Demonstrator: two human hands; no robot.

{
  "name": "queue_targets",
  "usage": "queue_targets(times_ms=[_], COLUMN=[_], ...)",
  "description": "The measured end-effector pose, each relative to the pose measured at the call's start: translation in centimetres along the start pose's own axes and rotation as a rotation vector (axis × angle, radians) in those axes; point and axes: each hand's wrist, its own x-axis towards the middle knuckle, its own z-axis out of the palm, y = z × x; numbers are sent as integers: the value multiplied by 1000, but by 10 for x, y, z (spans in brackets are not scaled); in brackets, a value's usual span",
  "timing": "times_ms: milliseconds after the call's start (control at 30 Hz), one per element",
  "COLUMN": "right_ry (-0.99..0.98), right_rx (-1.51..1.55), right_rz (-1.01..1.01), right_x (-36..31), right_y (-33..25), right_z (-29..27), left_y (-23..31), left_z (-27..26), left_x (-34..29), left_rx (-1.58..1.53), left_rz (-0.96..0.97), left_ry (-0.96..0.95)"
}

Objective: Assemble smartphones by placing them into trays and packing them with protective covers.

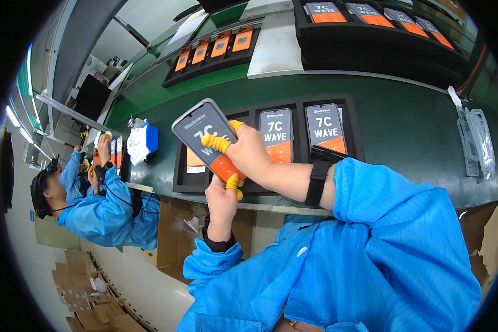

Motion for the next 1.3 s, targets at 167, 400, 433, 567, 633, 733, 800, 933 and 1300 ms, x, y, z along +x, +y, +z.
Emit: queue_targets(times_ms=[167, 400, 433, 567, 633, 733, 800, 933, 1300], right_ry=[6, -63, -27, 0, -35, -188, -378, -739, -345], right_rx=[22, 144, 139, -17, -22, 223, 450, -1252, -1232], right_rz=[59, 233, 217, 65, 81, 203, 416, -346, -354], right_x=[4, 13, 14, 17, 19, 30, 40, 35, 34], right_y=[2, 0, 0, 9, 12, 16, 13, 57, 1], right_z=[5, 2, 2, 6, 7, -1, -14, -25, -49], left_y=[9, 10, 12, -2, -2, -4, -13, -6, -22], left_z=[-18, -34, -30, -13, -19, -45, -78, -95, -55], left_x=[5, 14, 14, 10, 7, 1, 1, -4, 54], left_rx=[-13, -389, -282, -59, -145, -497, -1034, -777, -305], left_rz=[-112, -166, -172, 1, -81, -125, -173, -135, -388], left_ry=[-97, -424, -354, -118, -163, -290, -309, 72, -385])
